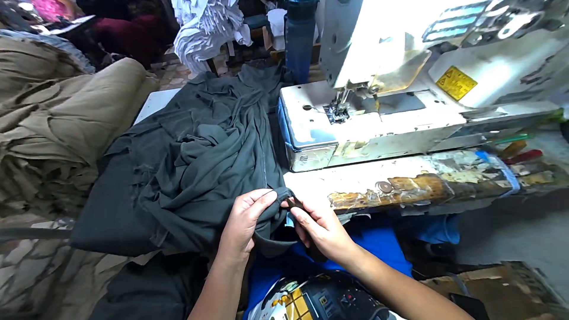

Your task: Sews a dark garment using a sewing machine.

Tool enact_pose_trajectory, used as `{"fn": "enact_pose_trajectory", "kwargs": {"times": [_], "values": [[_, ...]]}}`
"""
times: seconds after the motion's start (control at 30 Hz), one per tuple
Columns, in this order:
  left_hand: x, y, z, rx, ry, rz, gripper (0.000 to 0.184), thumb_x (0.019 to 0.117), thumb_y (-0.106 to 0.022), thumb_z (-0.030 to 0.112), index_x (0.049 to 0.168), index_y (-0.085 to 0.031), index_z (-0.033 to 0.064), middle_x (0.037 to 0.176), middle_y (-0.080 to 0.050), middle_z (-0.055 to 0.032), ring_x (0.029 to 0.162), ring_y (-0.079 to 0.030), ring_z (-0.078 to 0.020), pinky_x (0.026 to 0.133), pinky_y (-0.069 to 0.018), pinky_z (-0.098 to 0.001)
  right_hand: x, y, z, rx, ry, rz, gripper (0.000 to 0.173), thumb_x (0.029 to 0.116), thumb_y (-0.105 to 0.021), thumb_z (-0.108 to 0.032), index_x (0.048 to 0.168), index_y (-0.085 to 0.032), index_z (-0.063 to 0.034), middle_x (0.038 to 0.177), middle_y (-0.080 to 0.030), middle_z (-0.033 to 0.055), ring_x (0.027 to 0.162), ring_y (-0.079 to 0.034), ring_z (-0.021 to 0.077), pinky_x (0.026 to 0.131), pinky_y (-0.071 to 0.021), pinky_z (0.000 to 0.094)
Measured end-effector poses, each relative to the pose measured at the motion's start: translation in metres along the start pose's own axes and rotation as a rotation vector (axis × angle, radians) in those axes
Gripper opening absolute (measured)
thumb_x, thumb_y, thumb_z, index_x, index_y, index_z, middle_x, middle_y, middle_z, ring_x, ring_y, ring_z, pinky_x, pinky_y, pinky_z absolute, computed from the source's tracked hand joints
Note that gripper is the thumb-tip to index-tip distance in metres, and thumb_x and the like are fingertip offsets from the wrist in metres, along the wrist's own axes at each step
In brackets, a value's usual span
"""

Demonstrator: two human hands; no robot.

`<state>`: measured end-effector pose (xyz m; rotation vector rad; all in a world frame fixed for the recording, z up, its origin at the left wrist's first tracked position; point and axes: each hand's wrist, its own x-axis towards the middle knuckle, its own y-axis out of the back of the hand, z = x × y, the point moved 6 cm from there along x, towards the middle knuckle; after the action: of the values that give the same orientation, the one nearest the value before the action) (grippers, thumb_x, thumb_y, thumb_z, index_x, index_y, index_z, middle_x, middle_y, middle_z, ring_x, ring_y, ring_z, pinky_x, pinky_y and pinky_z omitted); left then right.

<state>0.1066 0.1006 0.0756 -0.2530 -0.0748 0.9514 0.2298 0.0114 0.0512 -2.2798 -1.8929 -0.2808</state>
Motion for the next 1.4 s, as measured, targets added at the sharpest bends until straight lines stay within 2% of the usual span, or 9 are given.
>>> {"fn": "enact_pose_trajectory", "kwargs": {"times": [0.33,0.6,0.67,0.77,0.87,1.03,1.17,1.4], "values": [[0.000,0.000,-0.001,-0.007,0.008,-0.012,0.026,0.0997,-0.051,0.004,0.088,-0.074,0.0024,0.079,-0.074,-0.0048,0.073,-0.070,-0.0082,0.073,-0.0595,-0.0241,0.000,0.000,-0.001,-0.050,0.029,0.007,0.029,0.1078,-0.045,-0.014,0.122,-0.066,0.0011,0.070,-0.057,-0.0068,0.052,-0.049,-0.0041,0.048,-0.0432,0.0127],[-0.002,0.000,0.000,0.005,0.004,-0.003,0.019,0.0963,-0.057,0.001,0.089,-0.075,0.0011,0.080,-0.075,-0.0061,0.073,-0.071,-0.0082,0.072,-0.0598,-0.0233,-0.001,0.000,-0.004,-0.037,0.021,0.006,0.029,0.1090,-0.044,-0.015,0.119,-0.066,-0.0005,0.067,-0.057,-0.0075,0.052,-0.053,-0.0028,0.049,-0.0483,0.0142],[-0.003,0.000,0.002,0.054,-0.014,0.000,0.017,0.0953,-0.059,0.001,0.089,-0.075,0.0023,0.079,-0.075,-0.0041,0.073,-0.071,-0.0067,0.072,-0.0593,-0.0223,0.000,0.002,-0.004,-0.030,0.035,0.022,0.032,0.1105,-0.042,-0.019,0.114,-0.069,-0.0018,0.066,-0.056,-0.0087,0.051,-0.049,-0.0047,0.048,-0.0446,0.0128],[-0.004,-0.003,0.005,0.126,-0.043,-0.026,0.017,0.0955,-0.059,0.001,0.090,-0.075,0.0029,0.080,-0.076,-0.0023,0.074,-0.071,-0.0056,0.074,-0.0589,-0.0211,-0.001,0.003,0.000,0.162,-0.080,0.037,0.039,0.1118,-0.037,-0.026,0.106,-0.070,-0.0076,0.066,-0.054,-0.0119,0.050,-0.042,-0.0067,0.046,-0.0357,0.0115],[-0.006,-0.006,0.007,0.138,-0.036,-0.053,0.016,0.0957,-0.059,0.000,0.091,-0.074,0.0025,0.081,-0.077,-0.0026,0.076,-0.073,-0.0057,0.076,-0.0595,-0.0212,-0.001,0.002,0.006,0.392,-0.219,0.035,0.039,0.1109,-0.039,-0.028,0.101,-0.071,-0.0086,0.070,-0.062,-0.0083,0.050,-0.046,-0.0048,0.045,-0.0374,0.0120],[-0.005,-0.004,0.004,0.122,-0.045,-0.051,0.017,0.0954,-0.060,0.001,0.088,-0.075,0.0029,0.077,-0.074,-0.0010,0.071,-0.070,-0.0042,0.071,-0.0581,-0.0203,-0.002,-0.003,0.011,0.568,-0.290,-0.025,0.039,0.1108,-0.042,-0.029,0.105,-0.072,-0.0060,0.068,-0.061,-0.0061,0.048,-0.046,-0.0041,0.044,-0.0388,0.0118],[-0.006,-0.003,0.002,0.086,-0.036,-0.042,0.021,0.0984,-0.056,0.003,0.090,-0.075,0.0028,0.078,-0.075,-0.0023,0.071,-0.070,-0.0051,0.071,-0.0588,-0.0212,-0.002,-0.001,0.011,0.552,-0.320,-0.012,0.040,0.1114,-0.040,-0.029,0.106,-0.072,-0.0051,0.069,-0.062,-0.0051,0.047,-0.047,-0.0033,0.044,-0.0402,0.0119],[-0.006,-0.003,0.003,0.088,-0.040,-0.026,0.022,0.0973,-0.055,0.003,0.086,-0.074,0.0042,0.074,-0.071,-0.0003,0.068,-0.067,-0.0041,0.068,-0.0573,-0.0207,-0.007,-0.003,0.011,0.516,-0.293,-0.046,0.040,0.1112,-0.041,-0.029,0.108,-0.072,-0.0043,0.073,-0.064,-0.0053,0.048,-0.046,-0.0042,0.044,-0.0383,0.0118]]}}
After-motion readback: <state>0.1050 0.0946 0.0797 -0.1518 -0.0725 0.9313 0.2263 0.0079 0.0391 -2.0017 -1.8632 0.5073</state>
